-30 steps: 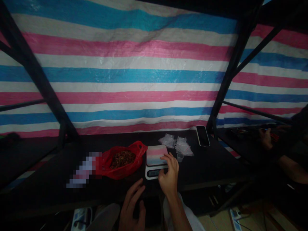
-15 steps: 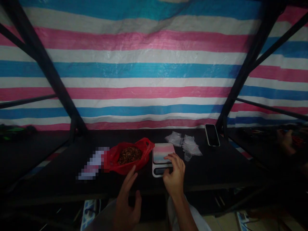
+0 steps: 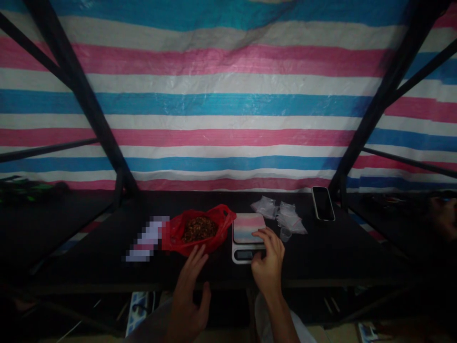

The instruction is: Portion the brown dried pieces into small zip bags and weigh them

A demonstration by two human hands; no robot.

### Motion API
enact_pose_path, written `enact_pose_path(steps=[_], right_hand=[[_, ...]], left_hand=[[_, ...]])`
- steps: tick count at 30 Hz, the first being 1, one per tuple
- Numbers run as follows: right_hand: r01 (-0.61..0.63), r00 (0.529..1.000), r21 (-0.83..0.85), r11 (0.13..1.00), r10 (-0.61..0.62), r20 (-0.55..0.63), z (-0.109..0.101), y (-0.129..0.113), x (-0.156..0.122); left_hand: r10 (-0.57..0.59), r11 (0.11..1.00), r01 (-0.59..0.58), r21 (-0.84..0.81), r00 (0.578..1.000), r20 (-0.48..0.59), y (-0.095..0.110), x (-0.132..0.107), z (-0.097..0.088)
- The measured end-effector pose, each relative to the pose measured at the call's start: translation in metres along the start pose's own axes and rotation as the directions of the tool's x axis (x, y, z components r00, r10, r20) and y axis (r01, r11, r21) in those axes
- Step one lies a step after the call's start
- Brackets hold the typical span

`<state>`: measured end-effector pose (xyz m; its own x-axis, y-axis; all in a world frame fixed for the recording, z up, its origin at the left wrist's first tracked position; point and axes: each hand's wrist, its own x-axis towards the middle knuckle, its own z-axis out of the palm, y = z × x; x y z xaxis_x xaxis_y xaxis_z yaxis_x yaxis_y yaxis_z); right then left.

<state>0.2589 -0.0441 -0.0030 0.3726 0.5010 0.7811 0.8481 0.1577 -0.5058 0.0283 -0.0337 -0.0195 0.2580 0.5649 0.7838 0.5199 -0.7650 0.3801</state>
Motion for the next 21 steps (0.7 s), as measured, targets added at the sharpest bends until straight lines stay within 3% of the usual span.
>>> enact_pose_path(steps=[10,14,21], right_hand=[[-0.063,0.998,0.004,0.998,0.063,0.014,-0.014,0.011,0.001],[-0.127,0.989,-0.046,0.991,0.13,0.076,-0.012,0.013,-0.002],[-0.276,0.955,-0.124,0.953,0.287,0.081,-0.015,0.02,0.0]], left_hand=[[0.03,0.998,-0.03,-0.046,1.0,0.005,0.005,0.005,0.003],[0.003,0.997,-0.006,-0.081,0.999,-0.032,0.007,0.004,0.004],[-0.001,0.994,-0.006,-0.114,0.998,-0.058,0.008,0.004,0.005]])
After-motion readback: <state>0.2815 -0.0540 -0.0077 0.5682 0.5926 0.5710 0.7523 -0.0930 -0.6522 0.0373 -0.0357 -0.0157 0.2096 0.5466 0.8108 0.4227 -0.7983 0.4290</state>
